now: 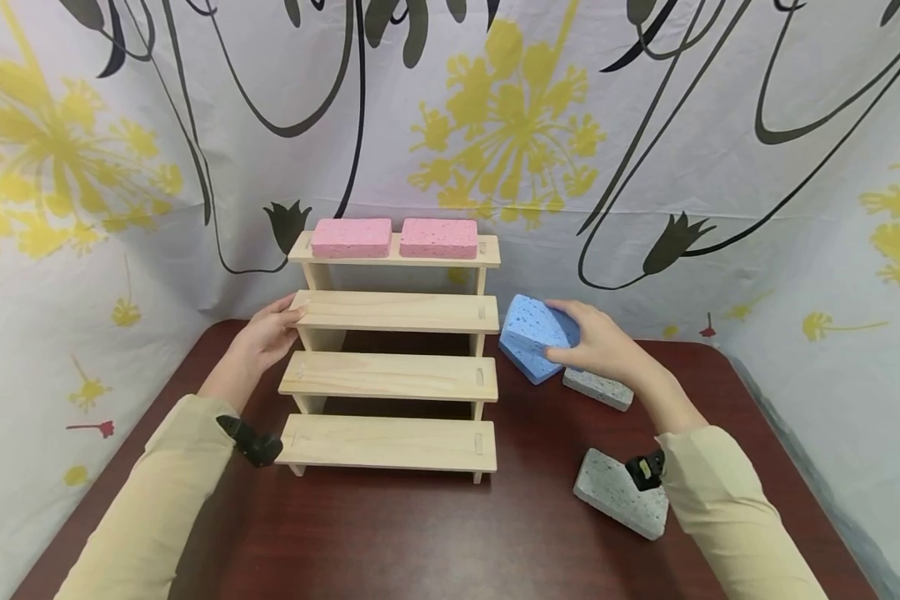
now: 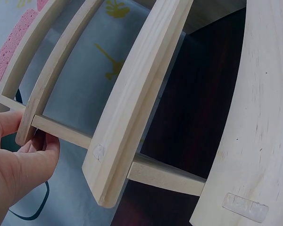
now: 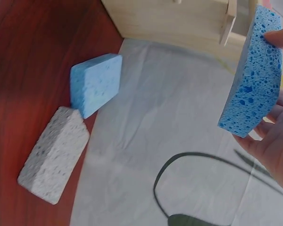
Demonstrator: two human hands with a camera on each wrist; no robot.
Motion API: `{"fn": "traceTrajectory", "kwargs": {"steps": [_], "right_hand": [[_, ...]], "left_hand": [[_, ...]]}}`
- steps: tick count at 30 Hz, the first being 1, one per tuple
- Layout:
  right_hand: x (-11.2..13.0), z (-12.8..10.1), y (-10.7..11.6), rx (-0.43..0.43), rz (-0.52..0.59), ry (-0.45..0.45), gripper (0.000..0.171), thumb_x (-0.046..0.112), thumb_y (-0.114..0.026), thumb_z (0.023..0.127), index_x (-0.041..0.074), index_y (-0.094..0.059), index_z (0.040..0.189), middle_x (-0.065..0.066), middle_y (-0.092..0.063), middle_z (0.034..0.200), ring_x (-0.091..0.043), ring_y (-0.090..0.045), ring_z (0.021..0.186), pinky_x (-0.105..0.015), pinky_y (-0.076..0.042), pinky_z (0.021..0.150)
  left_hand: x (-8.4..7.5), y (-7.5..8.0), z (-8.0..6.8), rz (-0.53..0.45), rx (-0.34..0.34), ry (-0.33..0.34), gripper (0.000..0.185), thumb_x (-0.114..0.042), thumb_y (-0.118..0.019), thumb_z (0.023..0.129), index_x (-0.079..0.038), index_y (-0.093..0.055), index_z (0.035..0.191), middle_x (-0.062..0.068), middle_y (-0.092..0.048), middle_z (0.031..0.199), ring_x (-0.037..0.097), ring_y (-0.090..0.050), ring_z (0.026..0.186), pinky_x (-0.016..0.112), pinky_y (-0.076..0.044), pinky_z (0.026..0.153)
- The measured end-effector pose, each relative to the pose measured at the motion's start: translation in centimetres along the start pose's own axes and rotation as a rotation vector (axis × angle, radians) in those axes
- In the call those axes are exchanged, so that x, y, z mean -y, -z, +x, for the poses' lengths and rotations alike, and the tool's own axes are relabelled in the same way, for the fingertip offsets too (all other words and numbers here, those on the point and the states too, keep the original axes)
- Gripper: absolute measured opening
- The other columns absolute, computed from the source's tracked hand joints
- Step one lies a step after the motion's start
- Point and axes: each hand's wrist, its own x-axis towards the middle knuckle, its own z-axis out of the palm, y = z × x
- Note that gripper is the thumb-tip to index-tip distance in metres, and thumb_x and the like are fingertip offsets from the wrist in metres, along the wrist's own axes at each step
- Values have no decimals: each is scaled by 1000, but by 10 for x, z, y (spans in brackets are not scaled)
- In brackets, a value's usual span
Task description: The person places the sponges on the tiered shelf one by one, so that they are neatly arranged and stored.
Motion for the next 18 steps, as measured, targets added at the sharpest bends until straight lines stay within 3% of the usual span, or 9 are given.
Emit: {"fn": "traceTrajectory", "kwargs": {"steps": [8,18], "right_hand": [[24,24,-3,-26,-10,77,70,26,-67,79,0,-41,138,-25,-46,137,-39,-46,122,-56,-41,98],[57,59,-15,35,-9,177,72,25,-65,78,1,-38,141,-25,-43,139,-40,-42,126,-55,-37,102]], "left_hand": [[0,0,1,-13,-3,-9,63,-2,-41,96,-9,-10,150,9,-8,158,20,-15,144,30,-9,120],[3,0,2,-42,1,-22,63,0,-40,96,-8,-10,150,10,-8,158,20,-15,144,30,-8,120]]}}
